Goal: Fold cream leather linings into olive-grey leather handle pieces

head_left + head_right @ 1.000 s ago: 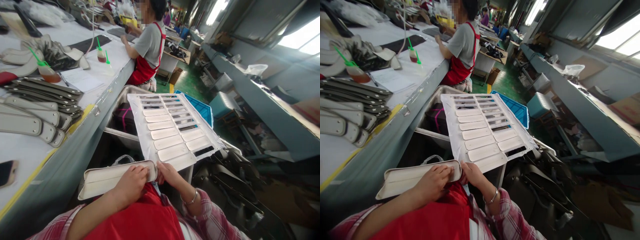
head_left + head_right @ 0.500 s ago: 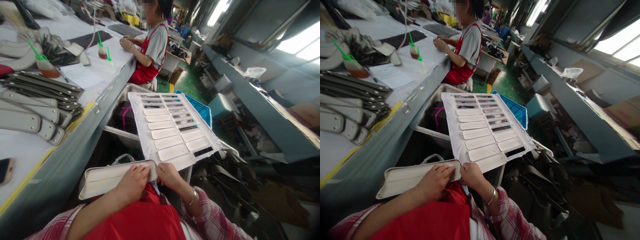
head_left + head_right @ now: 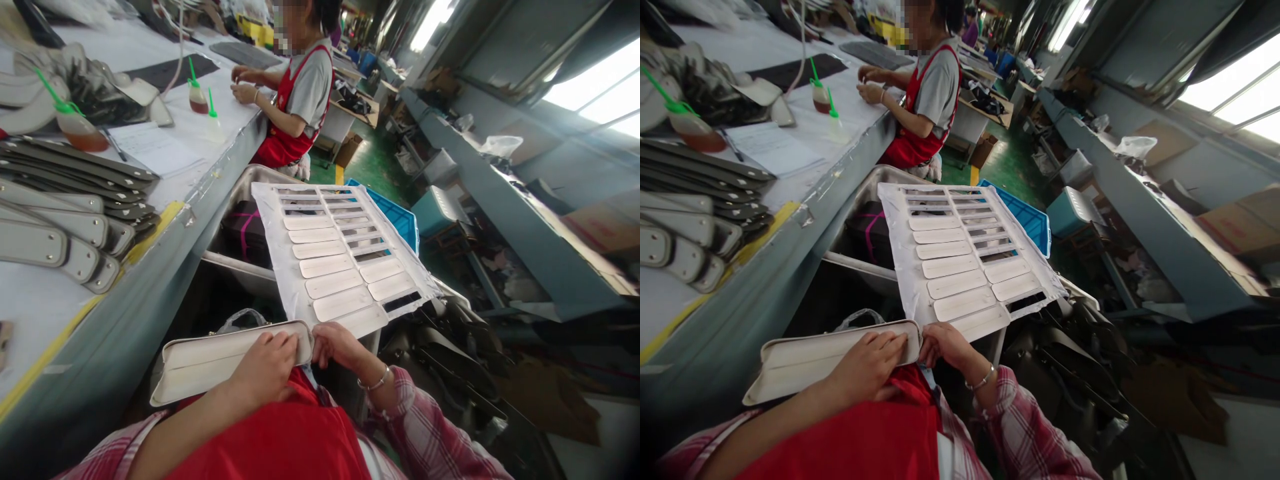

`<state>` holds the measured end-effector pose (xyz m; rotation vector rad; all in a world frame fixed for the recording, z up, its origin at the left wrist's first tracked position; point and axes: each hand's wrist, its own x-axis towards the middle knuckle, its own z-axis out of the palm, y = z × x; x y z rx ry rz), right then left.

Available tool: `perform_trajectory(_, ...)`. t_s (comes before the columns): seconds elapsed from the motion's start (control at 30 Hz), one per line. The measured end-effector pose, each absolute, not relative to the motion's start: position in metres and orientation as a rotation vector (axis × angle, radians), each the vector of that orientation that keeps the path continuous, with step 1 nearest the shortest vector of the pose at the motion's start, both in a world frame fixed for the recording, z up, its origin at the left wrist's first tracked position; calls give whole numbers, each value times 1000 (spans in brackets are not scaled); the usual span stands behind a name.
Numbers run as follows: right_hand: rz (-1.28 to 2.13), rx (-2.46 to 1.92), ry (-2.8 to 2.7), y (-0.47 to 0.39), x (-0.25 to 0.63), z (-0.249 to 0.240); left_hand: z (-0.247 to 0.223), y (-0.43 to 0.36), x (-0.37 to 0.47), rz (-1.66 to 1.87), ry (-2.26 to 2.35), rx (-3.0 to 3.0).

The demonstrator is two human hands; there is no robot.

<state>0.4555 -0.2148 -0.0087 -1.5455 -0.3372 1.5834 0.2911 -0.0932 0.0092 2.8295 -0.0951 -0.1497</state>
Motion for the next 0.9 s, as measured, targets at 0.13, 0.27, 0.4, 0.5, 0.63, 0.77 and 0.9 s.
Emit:
perform_trajectory(0.13,1597,-1337,-263,-221,458,-19,8,-94,291,-161,-84,2833)
perform_trajectory(0.27,1645,-1269,-275,-222,462,-23,10,-93,292,-166,-69,2834)
perform_trajectory(0.4,1731,-1336,-338,-217,470,-22,12,-92,293,-153,-69,2859)
perform_trajectory(0.5,1756,-1446,-439,-209,474,-13,9,-91,293,-131,-85,2869)
perform_trajectory(0.63,1783,-1727,-603,-191,477,3,3,-91,293,-63,-103,2878)
perform_trajectory(0.77,1859,-1945,-789,-176,477,13,6,-96,297,-100,-107,2900)
perform_trajectory(0.9,1798,-2023,-899,-173,473,16,18,-96,291,-98,-71,2803)
